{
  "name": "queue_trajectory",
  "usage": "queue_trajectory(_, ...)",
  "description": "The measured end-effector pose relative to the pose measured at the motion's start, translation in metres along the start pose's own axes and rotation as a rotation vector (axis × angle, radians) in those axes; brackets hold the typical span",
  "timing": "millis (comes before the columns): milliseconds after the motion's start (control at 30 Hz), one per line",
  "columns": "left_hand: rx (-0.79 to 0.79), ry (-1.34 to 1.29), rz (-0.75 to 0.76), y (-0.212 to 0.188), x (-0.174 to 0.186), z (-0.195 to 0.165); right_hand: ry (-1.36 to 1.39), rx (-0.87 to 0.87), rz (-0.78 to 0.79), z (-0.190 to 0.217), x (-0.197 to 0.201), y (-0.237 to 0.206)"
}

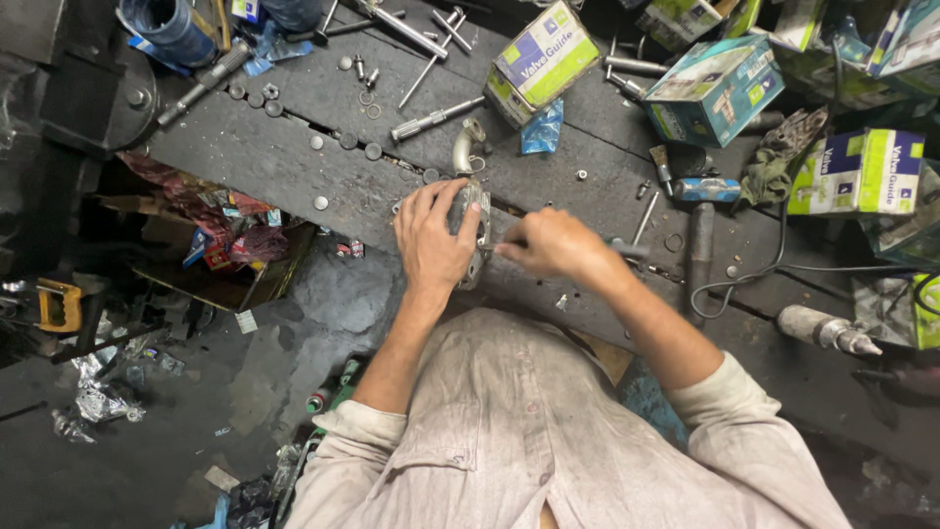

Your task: The person opens a small box and removes a metal ring, then places it into a cylinder head. They use a screwdriver to adjust internal components and later use a hammer to tap the ring into place. The person repeatedly rotates and taps the cylinder head to seat the ring.

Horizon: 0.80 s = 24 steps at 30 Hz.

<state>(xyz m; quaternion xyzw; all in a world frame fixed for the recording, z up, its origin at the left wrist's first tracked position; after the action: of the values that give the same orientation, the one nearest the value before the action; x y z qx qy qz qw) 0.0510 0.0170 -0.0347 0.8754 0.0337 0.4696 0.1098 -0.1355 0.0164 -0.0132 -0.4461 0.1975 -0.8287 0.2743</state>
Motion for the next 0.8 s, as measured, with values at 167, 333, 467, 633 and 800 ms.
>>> queue_trajectory(167, 0.005, 0.0, 0.004, 0.001, 0.001, 0.0, 0.045, 0.035, -0.116, 0.005, 0.002, -0.007)
queue_trajectory(333, 0.021, 0.004, 0.017, 0.0, 0.001, -0.001, 0.046, -0.013, -0.107, 0.009, 0.002, -0.011)
queue_trajectory(467, 0.017, 0.002, 0.015, -0.001, 0.0, -0.001, 0.074, 0.003, -0.148, 0.011, 0.001, -0.012)
queue_trajectory(633, 0.018, 0.015, 0.016, 0.0, 0.001, -0.001, 0.057, 0.063, -0.157, 0.013, 0.001, -0.013)
queue_trajectory(800, 0.007, 0.002, 0.0, 0.001, 0.001, -0.001, 0.042, 0.016, -0.095, 0.011, 0.002, -0.011)
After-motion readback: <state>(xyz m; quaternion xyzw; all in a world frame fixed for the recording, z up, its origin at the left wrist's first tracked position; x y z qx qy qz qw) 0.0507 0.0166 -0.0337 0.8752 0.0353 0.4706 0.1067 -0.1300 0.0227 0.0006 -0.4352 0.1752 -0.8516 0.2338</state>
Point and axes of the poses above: each hand's wrist, its own y-axis towards the middle knuckle, its own x-axis out of the back of the hand, z = x × y, the point moved 1 cm from there along y, towards the middle knuckle, and after that the axes turned 13 degrees about y, right-handed, at the moved point
